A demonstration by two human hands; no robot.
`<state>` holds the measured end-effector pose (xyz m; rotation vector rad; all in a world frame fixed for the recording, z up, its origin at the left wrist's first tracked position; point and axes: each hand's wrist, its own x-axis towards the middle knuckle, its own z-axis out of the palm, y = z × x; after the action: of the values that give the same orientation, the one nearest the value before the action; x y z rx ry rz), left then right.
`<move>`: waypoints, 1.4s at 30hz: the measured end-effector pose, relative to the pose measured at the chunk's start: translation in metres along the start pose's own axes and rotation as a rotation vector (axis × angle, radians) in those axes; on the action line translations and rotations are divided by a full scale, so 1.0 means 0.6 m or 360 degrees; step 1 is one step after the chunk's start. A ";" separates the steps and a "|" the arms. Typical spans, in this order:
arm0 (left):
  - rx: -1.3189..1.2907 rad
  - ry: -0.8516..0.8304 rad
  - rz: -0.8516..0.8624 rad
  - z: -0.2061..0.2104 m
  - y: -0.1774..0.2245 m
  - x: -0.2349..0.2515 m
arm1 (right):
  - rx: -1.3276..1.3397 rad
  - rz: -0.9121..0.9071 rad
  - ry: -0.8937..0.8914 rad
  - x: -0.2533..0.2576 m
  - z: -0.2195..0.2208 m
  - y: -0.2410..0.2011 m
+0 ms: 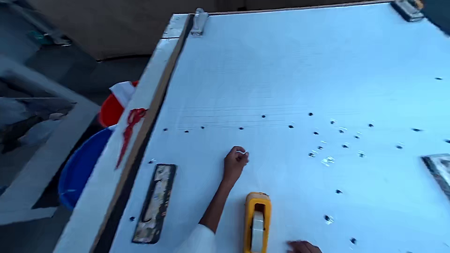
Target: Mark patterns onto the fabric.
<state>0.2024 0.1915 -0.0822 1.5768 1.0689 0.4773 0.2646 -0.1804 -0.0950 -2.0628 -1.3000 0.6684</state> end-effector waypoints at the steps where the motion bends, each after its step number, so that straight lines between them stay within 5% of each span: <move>1: 0.0058 -0.0053 0.0012 0.010 0.005 -0.013 | 0.0009 0.0020 0.0048 -0.002 -0.008 0.004; 9: 0.0369 -0.0309 0.0330 0.113 0.151 -0.075 | -0.0051 0.0157 0.0589 -0.012 -0.113 0.138; 16: 0.0888 -0.0688 0.0587 0.276 0.280 -0.039 | -0.0013 0.0208 0.0781 -0.040 -0.228 0.273; 26: 0.0642 -0.0544 0.0124 0.499 0.267 0.086 | 0.0246 0.0034 0.0683 -0.067 -0.260 0.338; 33: 0.0450 -0.0309 0.0025 0.550 0.278 0.125 | 0.0199 -0.0009 0.0652 -0.067 -0.261 0.333; 42: 0.0496 -0.0421 0.0082 0.627 0.272 0.118 | 0.0142 -0.0046 0.0597 -0.067 -0.266 0.334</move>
<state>0.5909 0.0443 -0.0608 1.8850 0.9314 0.1314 0.4810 -0.3201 -0.1246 -1.9749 -1.0619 0.2995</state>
